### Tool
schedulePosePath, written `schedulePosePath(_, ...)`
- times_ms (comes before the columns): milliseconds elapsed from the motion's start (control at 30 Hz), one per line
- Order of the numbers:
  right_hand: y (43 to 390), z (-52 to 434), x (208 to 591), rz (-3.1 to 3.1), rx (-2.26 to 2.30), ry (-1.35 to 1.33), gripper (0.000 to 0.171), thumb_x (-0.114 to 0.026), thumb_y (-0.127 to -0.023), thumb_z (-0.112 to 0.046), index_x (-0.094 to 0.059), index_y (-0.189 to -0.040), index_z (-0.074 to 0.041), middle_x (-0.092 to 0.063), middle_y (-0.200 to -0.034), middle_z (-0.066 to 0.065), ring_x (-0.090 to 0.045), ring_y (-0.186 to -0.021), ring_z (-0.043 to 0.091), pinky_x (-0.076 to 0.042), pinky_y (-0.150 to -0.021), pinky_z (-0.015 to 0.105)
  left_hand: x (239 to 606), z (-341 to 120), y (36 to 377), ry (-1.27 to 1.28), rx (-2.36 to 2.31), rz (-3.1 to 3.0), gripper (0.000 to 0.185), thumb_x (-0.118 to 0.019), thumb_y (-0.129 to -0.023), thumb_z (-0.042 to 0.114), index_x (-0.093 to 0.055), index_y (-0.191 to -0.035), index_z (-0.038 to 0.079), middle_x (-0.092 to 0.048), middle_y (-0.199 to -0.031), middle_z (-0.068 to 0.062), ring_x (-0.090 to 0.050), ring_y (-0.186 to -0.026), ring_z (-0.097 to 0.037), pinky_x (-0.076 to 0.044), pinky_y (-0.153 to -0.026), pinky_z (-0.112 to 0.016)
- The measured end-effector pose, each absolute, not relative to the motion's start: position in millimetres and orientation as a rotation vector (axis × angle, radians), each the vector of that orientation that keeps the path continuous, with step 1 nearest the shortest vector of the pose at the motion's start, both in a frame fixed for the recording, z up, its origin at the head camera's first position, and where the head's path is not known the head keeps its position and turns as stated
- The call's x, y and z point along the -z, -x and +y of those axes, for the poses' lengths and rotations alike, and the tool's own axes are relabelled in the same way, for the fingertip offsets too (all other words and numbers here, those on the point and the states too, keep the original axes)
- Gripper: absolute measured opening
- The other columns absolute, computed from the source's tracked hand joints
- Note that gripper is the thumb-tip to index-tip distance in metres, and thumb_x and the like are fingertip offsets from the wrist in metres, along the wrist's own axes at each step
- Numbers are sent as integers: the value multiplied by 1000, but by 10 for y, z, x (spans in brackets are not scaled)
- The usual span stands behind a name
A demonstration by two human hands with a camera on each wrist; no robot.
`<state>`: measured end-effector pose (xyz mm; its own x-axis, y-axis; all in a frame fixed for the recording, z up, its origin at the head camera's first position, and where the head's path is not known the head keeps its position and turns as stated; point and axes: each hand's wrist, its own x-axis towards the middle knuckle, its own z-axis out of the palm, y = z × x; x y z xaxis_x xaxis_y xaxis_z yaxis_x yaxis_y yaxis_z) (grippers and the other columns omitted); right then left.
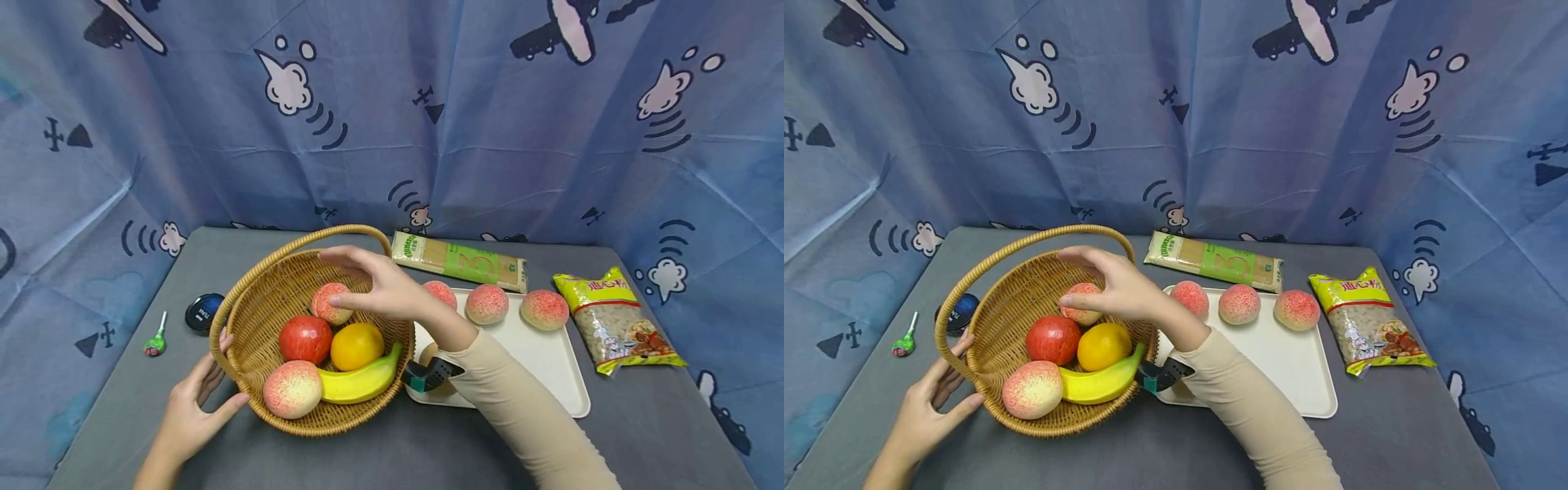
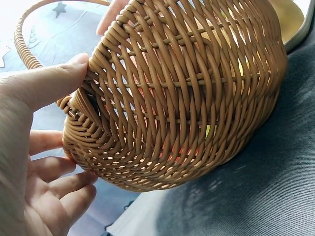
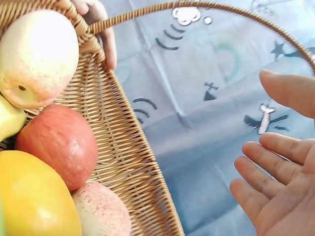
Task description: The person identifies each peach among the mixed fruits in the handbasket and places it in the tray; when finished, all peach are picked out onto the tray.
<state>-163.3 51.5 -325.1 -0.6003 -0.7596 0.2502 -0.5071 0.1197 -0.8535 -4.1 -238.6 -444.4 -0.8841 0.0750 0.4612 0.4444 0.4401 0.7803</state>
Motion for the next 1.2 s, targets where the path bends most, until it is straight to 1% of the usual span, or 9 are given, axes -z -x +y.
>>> schedulePosePath(100,1729,386,3283,2153,1456,1173,57,-69,-86,-10,-46,-136,1,-50,-139,14,-47,-130,24,-39,-112,32,4440,-2386,38,430,1433,-2348,84,-74,-65,-18,-39,-140,-6,-40,-149,-10,-44,-129,0,-41,-100,-9)
schedulePosePath(200,1826,286,3357,2160,1429,1109,56,-70,-86,-12,-46,-135,1,-50,-138,16,-48,-129,28,-40,-112,36,4436,-2384,35,415,1446,-2361,84,-74,-65,-18,-39,-140,-6,-41,-148,-13,-44,-129,0,-41,-101,-10)
schedulePosePath(400,1971,201,3534,2209,1279,1010,57,-69,-87,-17,-46,-136,0,-50,-139,15,-45,-131,25,-38,-113,35,4441,-2373,38,405,1452,-2379,84,-74,-65,-18,-39,-140,-6,-40,-145,-23,-44,-129,1,-41,-101,-10)
schedulePosePath(467,2005,190,3589,2224,1240,975,56,-69,-87,-18,-46,-136,-1,-50,-139,13,-45,-132,24,-36,-114,35,4443,-2370,40,404,1458,-2376,84,-74,-65,-18,-39,-140,-6,-41,-145,-23,-45,-128,1,-41,-101,-10)
schedulePosePath(633,2063,184,3704,2234,1180,904,56,-70,-87,-18,-47,-135,-1,-49,-140,12,-43,-133,24,-36,-115,35,4458,-2374,42,414,1449,-2372,85,-75,-65,-17,-39,-140,-5,-43,-146,-15,-46,-128,0,-41,-101,-10)
schedulePosePath(733,2087,190,3750,2235,1145,864,58,-70,-86,-17,-47,-136,-1,-49,-141,12,-42,-134,24,-37,-114,35,4462,-2375,41,412,1443,-2373,85,-75,-65,-17,-39,-141,-4,-43,-147,-12,-46,-128,0,-41,-101,-10)
schedulePosePath(833,2111,190,3790,2230,1102,830,59,-71,-85,-14,-46,-137,-3,-48,-142,11,-41,-134,23,-37,-113,35,4454,-2373,42,407,1446,-2376,86,-75,-64,-18,-39,-141,-4,-43,-146,-15,-46,-129,-1,-41,-101,-11)
schedulePosePath(967,2145,173,3854,2224,1052,812,61,-71,-83,-9,-45,-137,-2,-48,-141,12,-42,-134,25,-37,-113,35,4436,-2371,48,403,1448,-2377,87,-75,-64,-18,-38,-142,-3,-42,-144,-23,-45,-129,-2,-41,-101,-11)
schedulePosePath(1200,2181,133,3931,2220,1023,752,62,-71,-80,-4,-46,-137,-2,-50,-140,13,-44,-131,24,-39,-112,34,4413,-2366,49,400,1423,-2375,88,-77,-64,-16,-39,-142,-3,-43,-142,-25,-46,-128,-1,-41,-100,-11)
